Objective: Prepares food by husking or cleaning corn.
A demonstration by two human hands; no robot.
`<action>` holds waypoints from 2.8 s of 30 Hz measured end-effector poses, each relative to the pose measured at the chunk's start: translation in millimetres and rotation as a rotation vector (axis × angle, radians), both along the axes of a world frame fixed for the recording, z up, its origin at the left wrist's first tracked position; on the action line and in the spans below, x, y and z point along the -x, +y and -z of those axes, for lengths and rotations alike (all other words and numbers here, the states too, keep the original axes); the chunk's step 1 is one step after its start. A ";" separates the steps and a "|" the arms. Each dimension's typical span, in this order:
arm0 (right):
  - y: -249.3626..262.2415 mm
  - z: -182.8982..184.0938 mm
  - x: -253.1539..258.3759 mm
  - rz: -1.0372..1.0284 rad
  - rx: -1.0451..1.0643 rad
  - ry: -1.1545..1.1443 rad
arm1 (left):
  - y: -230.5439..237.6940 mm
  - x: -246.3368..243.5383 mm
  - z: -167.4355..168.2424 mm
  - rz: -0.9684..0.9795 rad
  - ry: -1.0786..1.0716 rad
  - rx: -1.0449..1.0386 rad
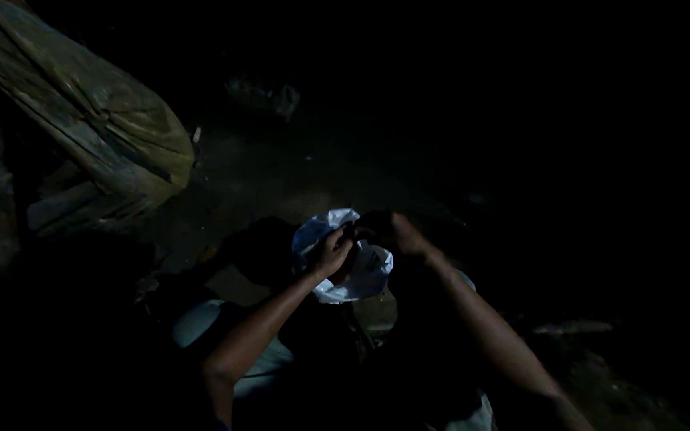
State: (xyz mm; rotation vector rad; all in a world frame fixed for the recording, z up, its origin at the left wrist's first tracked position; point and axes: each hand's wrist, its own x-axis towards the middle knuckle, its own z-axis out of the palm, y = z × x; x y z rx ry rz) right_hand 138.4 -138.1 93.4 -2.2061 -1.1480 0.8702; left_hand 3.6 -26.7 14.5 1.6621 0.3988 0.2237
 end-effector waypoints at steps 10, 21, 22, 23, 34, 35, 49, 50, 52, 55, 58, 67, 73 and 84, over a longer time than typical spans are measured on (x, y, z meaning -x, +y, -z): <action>-10.7 8.6 -18.6 0.131 -0.223 0.315 | 7.2 -6.7 11.7 -0.035 -0.165 0.079; -10.4 10.8 -18.3 0.127 -0.237 0.308 | 6.1 -4.2 7.3 -0.031 -0.142 0.104; -10.0 12.6 -19.4 0.110 -0.243 0.307 | 5.7 -4.4 6.8 -0.032 -0.144 0.114; -9.8 13.8 -20.1 0.096 -0.246 0.306 | 5.7 -4.5 7.0 -0.030 -0.146 0.115; -7.0 22.4 -17.9 0.087 -0.254 0.274 | 4.8 -5.1 13.8 -0.059 -0.106 0.037; -6.5 22.4 -17.5 0.086 -0.247 0.263 | 4.3 -5.5 15.3 -0.075 -0.108 0.035; -9.1 18.1 -21.0 0.032 -0.252 0.285 | 4.3 -8.3 14.1 -0.118 -0.124 0.233; -8.7 18.4 -20.8 0.026 -0.251 0.271 | 4.0 -8.4 14.3 -0.128 -0.120 0.228; -8.9 18.6 -21.0 0.012 -0.239 0.255 | 3.9 -8.2 15.4 -0.127 -0.131 0.229; -8.8 19.2 -20.9 0.006 -0.235 0.248 | 4.9 -8.1 17.2 -0.119 -0.151 0.215; -7.1 18.8 -17.3 -0.019 -0.213 0.187 | 4.2 -7.6 16.2 -0.126 -0.128 0.184; -5.8 14.0 -16.5 -0.036 -0.158 0.106 | 5.1 -7.2 18.0 -0.069 -0.095 0.107; -7.1 16.9 -18.7 0.007 -0.206 0.184 | 2.0 -8.0 9.8 -0.091 -0.060 0.271; -4.7 10.5 -10.5 -0.057 -0.148 0.067 | 2.8 -4.7 7.4 -0.090 -0.049 0.116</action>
